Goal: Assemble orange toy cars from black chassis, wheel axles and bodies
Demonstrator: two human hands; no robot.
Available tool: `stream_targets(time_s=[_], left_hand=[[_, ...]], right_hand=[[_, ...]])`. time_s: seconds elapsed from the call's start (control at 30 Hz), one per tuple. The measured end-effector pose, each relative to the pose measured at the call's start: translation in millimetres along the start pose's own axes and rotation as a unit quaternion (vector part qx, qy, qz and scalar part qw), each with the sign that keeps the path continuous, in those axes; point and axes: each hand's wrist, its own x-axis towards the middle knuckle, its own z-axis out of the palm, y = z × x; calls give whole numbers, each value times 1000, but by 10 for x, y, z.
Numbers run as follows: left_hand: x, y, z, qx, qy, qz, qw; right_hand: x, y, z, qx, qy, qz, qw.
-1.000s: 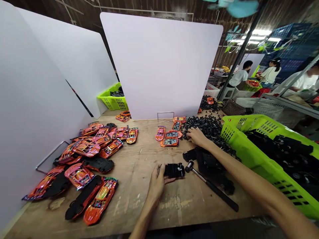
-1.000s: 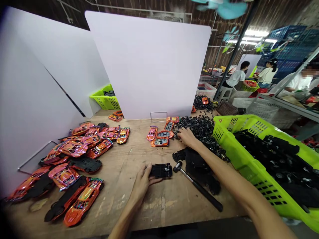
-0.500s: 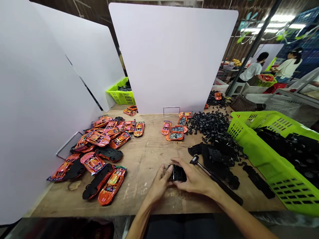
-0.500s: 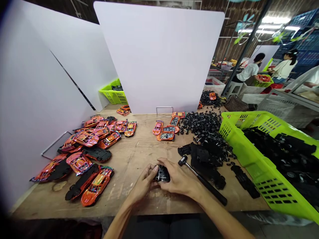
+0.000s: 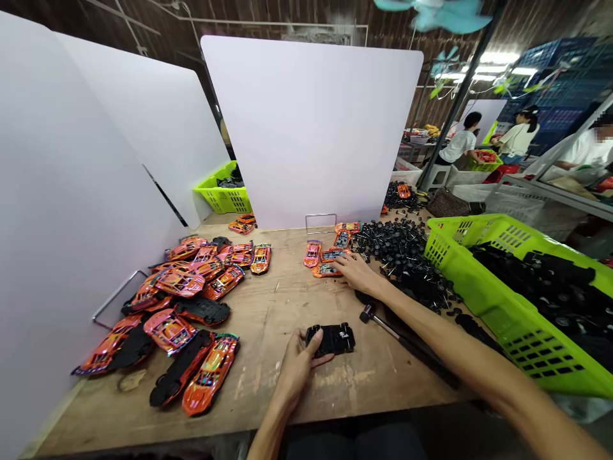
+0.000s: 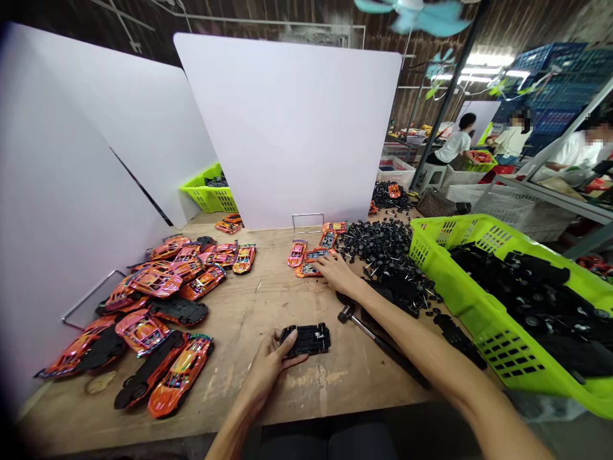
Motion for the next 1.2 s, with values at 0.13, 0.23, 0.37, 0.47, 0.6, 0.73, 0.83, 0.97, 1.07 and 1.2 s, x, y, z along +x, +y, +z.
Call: stream_targets(time_s=[0.13,0.23,0.37,0.47,0.6,0.73,0.83,0.97,1.07,1.2], left_hand=[[-22,4,-78,3,-2,1,1000],[-21,-6,-61,4,-5,-3,1000],[13,-13,35,4,-17,-1,1000],[45,-21,50,10,-13,3,1000],[68,-25,0,19,6,-1,1000],[65,31,-32,-6,-19,-31,999],[69,100,-44,-32,-51,-77,995],[76,137,-59,-24,-86,-83,992],[59,111,-54,-7,-78,-52,996],[27,79,-28,29,-56,-22,998]], right_hand=[[42,114,2,27,-32,-27,999],[-26,183,-27,55,-64,-29,996],[-87,166,72,57,-80,-11,995],[-147,47,187,39,-51,2,998],[-195,-106,224,34,-60,-29,997],[-293,-169,63,46,-58,-32,997],[-556,-284,-36,103,-31,-31,994],[-1007,-586,143,207,-35,-29,977],[-1171,-728,379,195,-28,-25,980],[-1169,-735,512,163,-14,-33,986]])
